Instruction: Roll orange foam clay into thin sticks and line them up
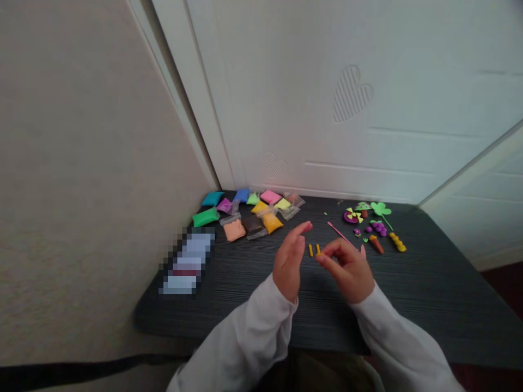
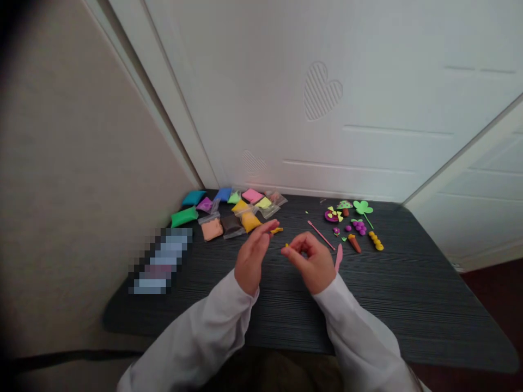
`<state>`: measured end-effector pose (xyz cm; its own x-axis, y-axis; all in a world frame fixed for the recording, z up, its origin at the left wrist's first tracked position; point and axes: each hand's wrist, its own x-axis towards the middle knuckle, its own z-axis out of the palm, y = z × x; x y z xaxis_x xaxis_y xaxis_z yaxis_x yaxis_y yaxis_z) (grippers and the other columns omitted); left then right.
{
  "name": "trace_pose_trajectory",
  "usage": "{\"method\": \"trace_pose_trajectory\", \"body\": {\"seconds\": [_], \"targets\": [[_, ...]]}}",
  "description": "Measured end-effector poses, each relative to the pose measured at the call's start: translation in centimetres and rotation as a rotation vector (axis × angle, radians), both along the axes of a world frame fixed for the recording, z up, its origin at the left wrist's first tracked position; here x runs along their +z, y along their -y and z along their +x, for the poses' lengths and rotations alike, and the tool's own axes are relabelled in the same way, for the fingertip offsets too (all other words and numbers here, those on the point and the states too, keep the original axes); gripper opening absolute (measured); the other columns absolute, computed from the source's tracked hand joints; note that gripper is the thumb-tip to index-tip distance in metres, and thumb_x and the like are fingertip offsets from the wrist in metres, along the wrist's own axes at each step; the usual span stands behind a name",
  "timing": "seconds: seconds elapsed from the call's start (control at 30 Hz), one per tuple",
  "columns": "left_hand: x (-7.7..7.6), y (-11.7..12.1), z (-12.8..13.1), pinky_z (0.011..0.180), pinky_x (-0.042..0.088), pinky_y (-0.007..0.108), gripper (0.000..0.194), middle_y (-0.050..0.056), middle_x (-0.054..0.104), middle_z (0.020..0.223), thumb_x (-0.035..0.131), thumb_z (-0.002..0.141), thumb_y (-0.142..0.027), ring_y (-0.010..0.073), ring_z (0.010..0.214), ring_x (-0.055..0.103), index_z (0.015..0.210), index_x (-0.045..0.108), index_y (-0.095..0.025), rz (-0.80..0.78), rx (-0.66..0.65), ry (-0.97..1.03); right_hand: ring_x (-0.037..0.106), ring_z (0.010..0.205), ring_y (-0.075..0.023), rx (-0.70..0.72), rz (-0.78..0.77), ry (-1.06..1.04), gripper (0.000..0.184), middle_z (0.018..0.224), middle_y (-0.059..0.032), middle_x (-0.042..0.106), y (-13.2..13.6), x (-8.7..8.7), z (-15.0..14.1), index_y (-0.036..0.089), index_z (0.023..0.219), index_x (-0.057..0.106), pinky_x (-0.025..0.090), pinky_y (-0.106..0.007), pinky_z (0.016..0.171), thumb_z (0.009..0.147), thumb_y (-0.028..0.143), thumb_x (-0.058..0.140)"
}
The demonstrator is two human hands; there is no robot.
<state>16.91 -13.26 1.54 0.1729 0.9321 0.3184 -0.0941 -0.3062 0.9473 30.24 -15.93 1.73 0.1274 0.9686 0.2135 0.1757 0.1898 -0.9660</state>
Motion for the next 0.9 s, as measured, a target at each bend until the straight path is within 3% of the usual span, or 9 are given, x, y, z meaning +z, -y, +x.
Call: {"method": "trace_pose_trajectory", "body": {"seconds": [0.07,0.17,0.23,0.27,0.33,0.43,0.67,0.77,0.9], "targets": [[0.8,1.8,0.5,0.098,0.032,0.035,0.043,0.008,0.053,0.12,0.028,0.086,-0.042,0.0188,0.116,0.044,0.113,0.052,-0.018,-0.207,-0.048,0.303,0.05,0.058,-0.0103,-0.015,0.083,0.298,0.015,0.062,0.0017,0.056,1.9,0.3,-1.6,0.019,0.069,0.054,0.04,-0.024,0.056,0.071,0.032,0.062],[2.1,3.4,0.9,0.103,0.024,0.035,0.056,0.009,0.05,0.124,0.019,0.084,-0.053,0.0194,0.121,0.04,0.114,0.051,-0.017,-0.475,-0.105,0.658,0.05,0.061,-0.0121,-0.013,0.285,0.521,0.012,0.062,-0.0004,0.056,4.4,-0.2,-3.7,0.018,0.068,0.055,0.039,-0.026,0.056,0.076,0.028,0.057],[2.7,3.6,0.8,0.104,0.022,0.033,0.06,0.01,0.05,0.124,0.021,0.081,-0.057,0.0188,0.122,0.038,0.113,0.052,-0.016,-0.561,-0.12,0.788,0.051,0.07,-0.0136,-0.029,0.401,0.585,0.008,0.072,-0.0029,0.059,5.7,-0.9,-4.5,0.018,0.083,0.059,0.042,-0.028,0.063,0.079,0.021,0.052],[2.9,3.6,0.6,0.105,0.021,0.032,0.061,0.01,0.049,0.125,0.021,0.081,-0.058,0.018,0.123,0.036,0.113,0.051,-0.017,-0.585,-0.127,0.826,0.051,0.08,-0.0159,-0.023,0.432,0.637,0.018,0.084,-0.0054,0.059,6.2,-1.2,-4.7,0.019,0.095,0.059,0.042,-0.032,0.069,0.079,0.022,0.052],[3.1,3.4,0.3,0.106,0.019,0.031,0.062,0.008,0.047,0.127,0.02,0.079,-0.06,0.0163,0.125,0.034,0.118,0.047,-0.019,-0.608,-0.15,0.856,0.044,0.103,-0.024,-0.01,0.463,0.738,0.035,0.112,-0.0111,0.051,7.1,-1.8,-4.6,0.021,0.114,0.052,0.038,-0.043,0.084,0.081,0.03,0.048],[2.8,3.3,0.0,0.105,0.021,0.033,0.065,0.006,0.044,0.131,0.015,0.078,-0.064,0.0149,0.126,0.032,0.125,0.037,-0.025,-0.641,-0.213,0.819,0.024,0.122,-0.0348,0.012,0.425,0.838,0.045,0.138,-0.0117,0.023,7.7,-2.0,-4.2,0.025,0.123,0.045,0.026,-0.057,0.092,0.083,0.043,0.037],[1.8,3.5,-0.3,0.101,0.033,0.034,0.068,0.005,0.039,0.135,0.01,0.077,-0.066,0.0159,0.125,0.034,0.13,0.029,-0.027,-0.763,-0.348,0.654,0.014,0.127,-0.0375,0.023,0.346,0.932,0.052,0.144,-0.0103,0.009,7.8,-1.6,-3.5,0.026,0.128,0.038,0.02,-0.06,0.095,0.081,0.049,0.033],[1.5,3.4,-0.3,0.101,0.033,0.031,0.067,0.006,0.043,0.131,0.021,0.076,-0.066,0.0159,0.123,0.037,0.127,0.035,-0.025,-0.912,-0.41,0.722,0.02,0.126,-0.0356,0.048,0.392,0.927,0.049,0.142,-0.0101,0.019,7.7,-1.5,-3.6,0.026,0.123,0.045,0.019,-0.058,0.096,0.077,0.043,0.046],[1.2,3.6,0.2,0.1,0.033,0.031,0.068,0.01,0.043,0.129,0.033,0.074,-0.065,0.0188,0.118,0.043,0.125,0.039,-0.021,-1.123,-0.424,0.773,0.047,0.104,-0.023,-0.046,0.401,0.767,0.027,0.105,-0.0033,0.06,6.9,-1.2,-3.9,0.028,0.103,0.057,0.025,-0.048,0.093,0.077,0.02,0.053]]}}
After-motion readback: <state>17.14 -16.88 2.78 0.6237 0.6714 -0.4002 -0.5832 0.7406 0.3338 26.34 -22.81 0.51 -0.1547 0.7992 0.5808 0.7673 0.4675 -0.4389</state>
